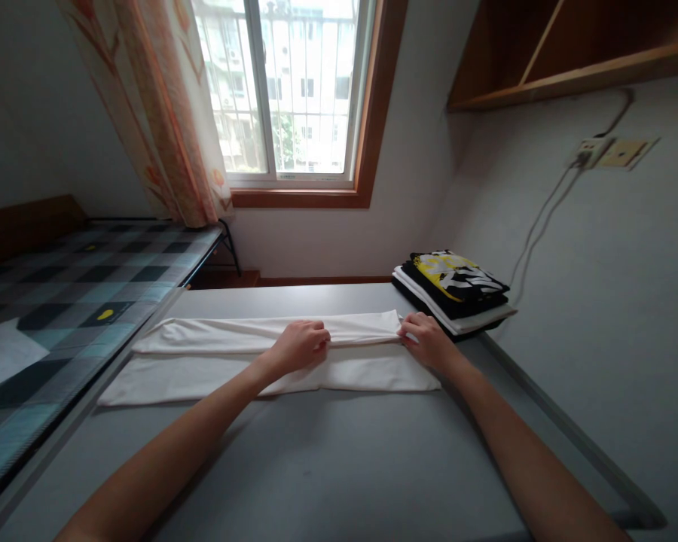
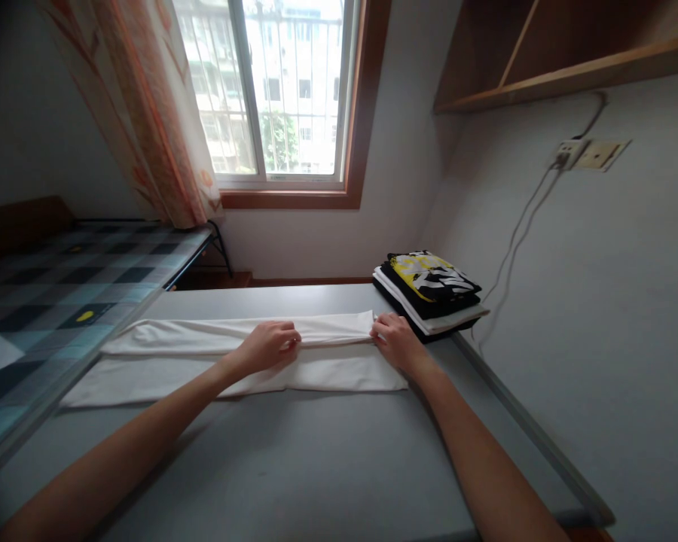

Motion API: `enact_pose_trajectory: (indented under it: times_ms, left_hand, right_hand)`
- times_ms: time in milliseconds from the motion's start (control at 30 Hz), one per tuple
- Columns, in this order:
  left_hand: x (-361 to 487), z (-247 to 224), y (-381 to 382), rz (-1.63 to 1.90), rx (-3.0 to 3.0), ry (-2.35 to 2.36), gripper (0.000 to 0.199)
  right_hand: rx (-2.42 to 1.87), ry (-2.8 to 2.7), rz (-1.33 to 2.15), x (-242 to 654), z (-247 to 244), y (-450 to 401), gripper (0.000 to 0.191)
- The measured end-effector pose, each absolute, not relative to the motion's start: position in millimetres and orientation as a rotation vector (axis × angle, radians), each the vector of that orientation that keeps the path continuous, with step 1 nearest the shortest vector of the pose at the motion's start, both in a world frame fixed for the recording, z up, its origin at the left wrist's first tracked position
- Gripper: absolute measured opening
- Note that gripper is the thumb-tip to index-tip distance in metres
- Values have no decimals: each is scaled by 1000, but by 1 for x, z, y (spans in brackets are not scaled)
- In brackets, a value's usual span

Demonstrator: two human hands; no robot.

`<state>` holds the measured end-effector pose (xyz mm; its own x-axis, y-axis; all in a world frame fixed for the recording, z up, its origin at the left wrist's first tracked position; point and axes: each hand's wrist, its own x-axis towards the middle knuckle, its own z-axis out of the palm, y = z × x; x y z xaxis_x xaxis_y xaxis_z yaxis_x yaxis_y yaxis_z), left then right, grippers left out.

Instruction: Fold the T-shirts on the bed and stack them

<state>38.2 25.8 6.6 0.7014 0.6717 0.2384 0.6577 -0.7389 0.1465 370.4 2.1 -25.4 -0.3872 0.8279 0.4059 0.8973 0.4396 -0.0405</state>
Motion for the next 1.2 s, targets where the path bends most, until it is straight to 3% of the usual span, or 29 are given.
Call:
enact_pose_trajectory:
  times_ms: [200, 433, 567, 833, 1000, 1200]
  left_hand:
    - [37, 6, 23, 497, 2641, 1261, 22]
    - [35, -3, 22, 412, 2633, 1171, 24]
    - [33, -3, 21, 407, 2646, 1151, 25]
    - [20, -3, 23, 332, 2786, 1064, 29]
    - [-36, -2, 28, 291, 2856, 1091, 29]
    - [-149, 1, 35, 278, 2707, 1532, 23]
  right_hand:
    - [-1510, -2377, -300, 366, -17, -2, 14]
    - [-1524, -2490, -111, 362, -14, -6, 26]
    - [-1565, -2410, -207, 359, -12, -4, 29]
    - [-1546, -2306, -75, 283, -8, 22, 30]
    - [-1537, -2340, 69, 253, -21, 39, 38]
    - [-1533, -2395, 109, 260, -34, 44, 44]
